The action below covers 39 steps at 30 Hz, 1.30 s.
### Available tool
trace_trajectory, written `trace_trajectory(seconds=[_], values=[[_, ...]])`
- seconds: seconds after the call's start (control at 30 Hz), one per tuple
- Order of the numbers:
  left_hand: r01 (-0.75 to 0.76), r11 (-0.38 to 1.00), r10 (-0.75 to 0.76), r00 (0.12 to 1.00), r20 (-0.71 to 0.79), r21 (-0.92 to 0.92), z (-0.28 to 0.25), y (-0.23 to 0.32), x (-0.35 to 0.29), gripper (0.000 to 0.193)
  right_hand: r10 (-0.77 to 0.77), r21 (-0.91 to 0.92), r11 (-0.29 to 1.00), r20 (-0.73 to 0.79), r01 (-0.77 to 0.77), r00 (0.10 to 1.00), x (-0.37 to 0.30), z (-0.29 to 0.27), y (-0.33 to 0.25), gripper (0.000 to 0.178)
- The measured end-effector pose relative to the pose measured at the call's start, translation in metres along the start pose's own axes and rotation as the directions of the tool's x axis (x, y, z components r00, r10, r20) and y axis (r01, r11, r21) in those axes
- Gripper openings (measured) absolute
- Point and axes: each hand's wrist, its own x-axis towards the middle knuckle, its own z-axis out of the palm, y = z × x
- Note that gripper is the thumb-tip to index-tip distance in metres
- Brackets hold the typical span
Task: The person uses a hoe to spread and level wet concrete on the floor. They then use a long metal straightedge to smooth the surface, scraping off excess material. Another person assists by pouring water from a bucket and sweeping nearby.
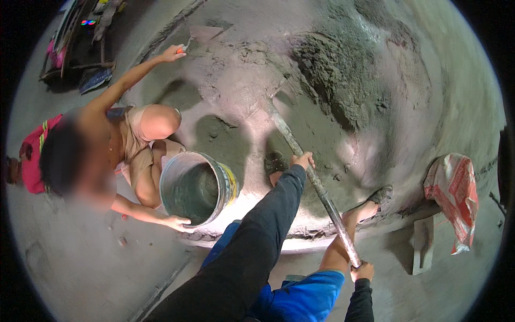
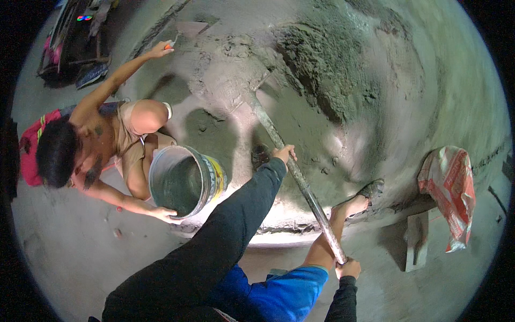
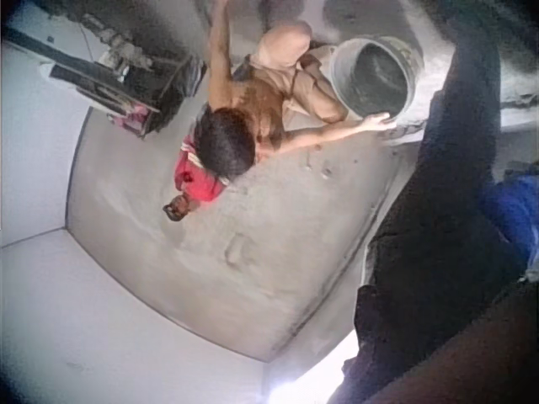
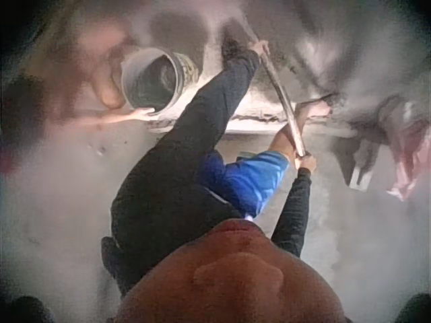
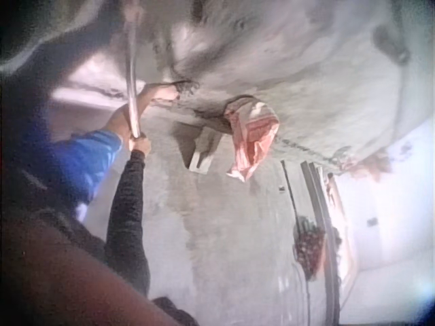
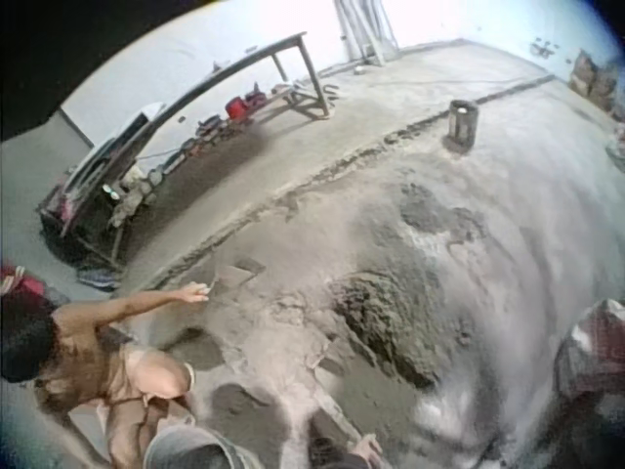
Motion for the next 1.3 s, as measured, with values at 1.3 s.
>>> trace_trajectory(seconds=[1.3], values=[[-0.160,0.807,0.095,0.985,-0.142,-0.569,-0.076,-0.035,-0.257,0.010,-0.476,-0.346,0.841,-0.105,0.417,0.873,-0.066,-0.159,0.138,0.026]])
